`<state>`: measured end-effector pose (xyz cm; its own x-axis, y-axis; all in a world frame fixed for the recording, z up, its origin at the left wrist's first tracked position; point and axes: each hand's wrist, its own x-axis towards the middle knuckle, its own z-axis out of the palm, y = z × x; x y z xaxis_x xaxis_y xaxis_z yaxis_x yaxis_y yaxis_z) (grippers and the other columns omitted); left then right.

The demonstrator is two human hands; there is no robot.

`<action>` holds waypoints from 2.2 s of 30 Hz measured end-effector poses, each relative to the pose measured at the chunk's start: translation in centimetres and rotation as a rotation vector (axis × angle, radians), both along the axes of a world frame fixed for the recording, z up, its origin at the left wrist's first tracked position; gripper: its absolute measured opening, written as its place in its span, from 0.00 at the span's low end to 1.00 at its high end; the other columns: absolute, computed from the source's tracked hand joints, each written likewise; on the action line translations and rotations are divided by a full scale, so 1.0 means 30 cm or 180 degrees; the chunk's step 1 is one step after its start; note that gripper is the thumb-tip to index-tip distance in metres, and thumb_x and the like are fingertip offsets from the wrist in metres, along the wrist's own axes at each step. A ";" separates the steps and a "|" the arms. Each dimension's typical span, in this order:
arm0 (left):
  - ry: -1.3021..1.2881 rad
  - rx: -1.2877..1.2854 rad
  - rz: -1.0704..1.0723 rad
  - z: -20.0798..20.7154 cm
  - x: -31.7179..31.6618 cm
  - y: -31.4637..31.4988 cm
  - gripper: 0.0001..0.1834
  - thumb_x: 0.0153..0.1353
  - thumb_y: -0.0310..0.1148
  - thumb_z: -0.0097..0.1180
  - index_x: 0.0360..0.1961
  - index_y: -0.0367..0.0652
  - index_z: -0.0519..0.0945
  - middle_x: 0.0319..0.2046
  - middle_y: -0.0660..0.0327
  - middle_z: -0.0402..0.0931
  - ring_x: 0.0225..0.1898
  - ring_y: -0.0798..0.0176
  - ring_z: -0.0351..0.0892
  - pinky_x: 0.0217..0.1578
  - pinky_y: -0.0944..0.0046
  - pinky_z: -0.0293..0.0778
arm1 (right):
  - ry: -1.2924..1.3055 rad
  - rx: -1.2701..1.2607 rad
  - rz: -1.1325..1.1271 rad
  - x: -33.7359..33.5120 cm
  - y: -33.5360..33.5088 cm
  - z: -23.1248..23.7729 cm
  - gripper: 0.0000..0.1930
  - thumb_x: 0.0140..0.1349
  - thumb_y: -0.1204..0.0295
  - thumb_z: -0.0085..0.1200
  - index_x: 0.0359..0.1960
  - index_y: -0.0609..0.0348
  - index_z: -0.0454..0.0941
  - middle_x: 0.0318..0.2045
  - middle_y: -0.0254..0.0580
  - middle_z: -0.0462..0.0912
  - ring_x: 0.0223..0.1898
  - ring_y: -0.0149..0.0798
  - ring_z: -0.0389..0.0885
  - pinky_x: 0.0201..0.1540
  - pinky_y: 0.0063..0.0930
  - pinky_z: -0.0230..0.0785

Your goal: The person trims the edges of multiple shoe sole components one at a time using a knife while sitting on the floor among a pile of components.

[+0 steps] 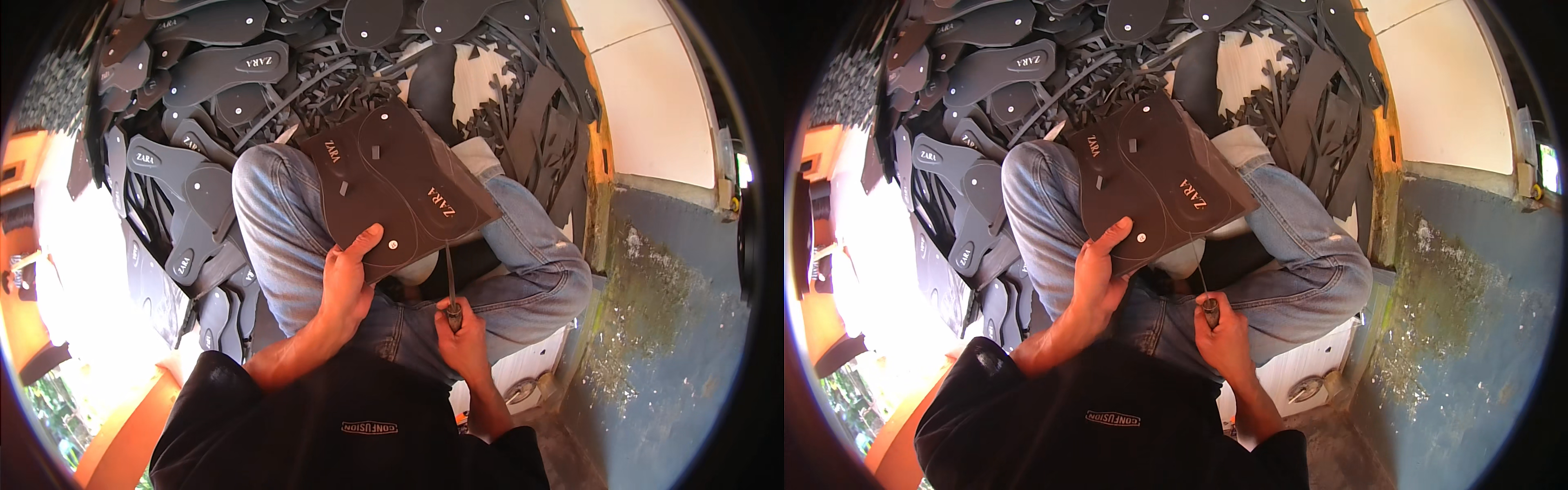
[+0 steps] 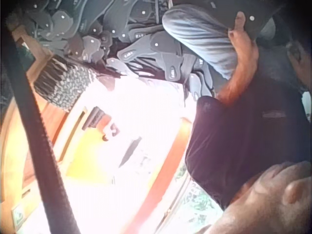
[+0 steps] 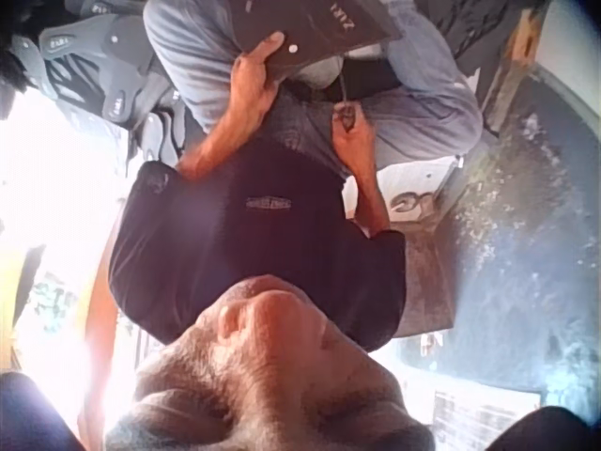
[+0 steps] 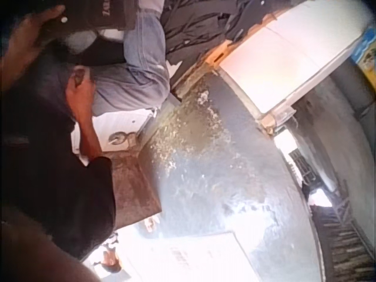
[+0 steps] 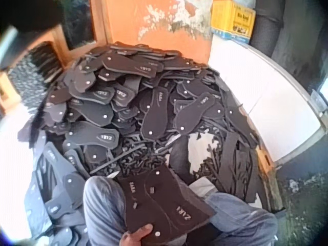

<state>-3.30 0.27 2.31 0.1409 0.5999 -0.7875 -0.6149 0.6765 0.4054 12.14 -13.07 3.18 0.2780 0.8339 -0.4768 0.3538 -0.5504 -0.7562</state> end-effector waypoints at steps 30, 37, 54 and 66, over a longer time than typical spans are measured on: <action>-0.0013 0.0361 -0.0175 -0.047 -0.049 0.013 0.16 0.57 0.32 0.60 0.44 0.34 0.75 0.39 0.57 0.78 0.39 0.63 0.80 0.39 0.63 0.79 | -0.0413 -0.0564 -0.0082 -0.106 0.064 -0.070 0.03 0.53 0.78 0.48 0.26 0.63 0.74 0.19 0.51 0.77 0.23 0.52 0.78 0.29 0.38 0.67; -0.0093 0.0427 -0.0248 -0.062 -0.075 0.010 0.16 0.58 0.31 0.59 0.45 0.34 0.75 0.40 0.57 0.77 0.38 0.62 0.80 0.38 0.63 0.80 | -0.0422 -0.0615 0.0022 -0.116 0.117 -0.068 0.04 0.52 0.75 0.53 0.25 0.62 0.73 0.21 0.55 0.77 0.29 0.61 0.76 0.31 0.48 0.67; -0.0220 0.0427 -0.0320 -0.067 -0.091 0.010 0.16 0.58 0.31 0.59 0.45 0.35 0.74 0.39 0.57 0.77 0.37 0.63 0.80 0.37 0.64 0.80 | -0.0385 -0.0433 0.0083 -0.126 0.192 -0.138 0.05 0.51 0.75 0.52 0.24 0.65 0.74 0.22 0.57 0.78 0.31 0.62 0.76 0.34 0.48 0.68; -0.0295 0.0348 -0.0401 -0.082 -0.119 0.002 0.17 0.57 0.30 0.60 0.46 0.34 0.74 0.39 0.57 0.77 0.38 0.63 0.80 0.38 0.66 0.79 | -0.0391 -0.0567 0.0214 -0.118 0.230 -0.204 0.06 0.50 0.76 0.53 0.26 0.68 0.76 0.22 0.55 0.79 0.29 0.55 0.80 0.34 0.38 0.69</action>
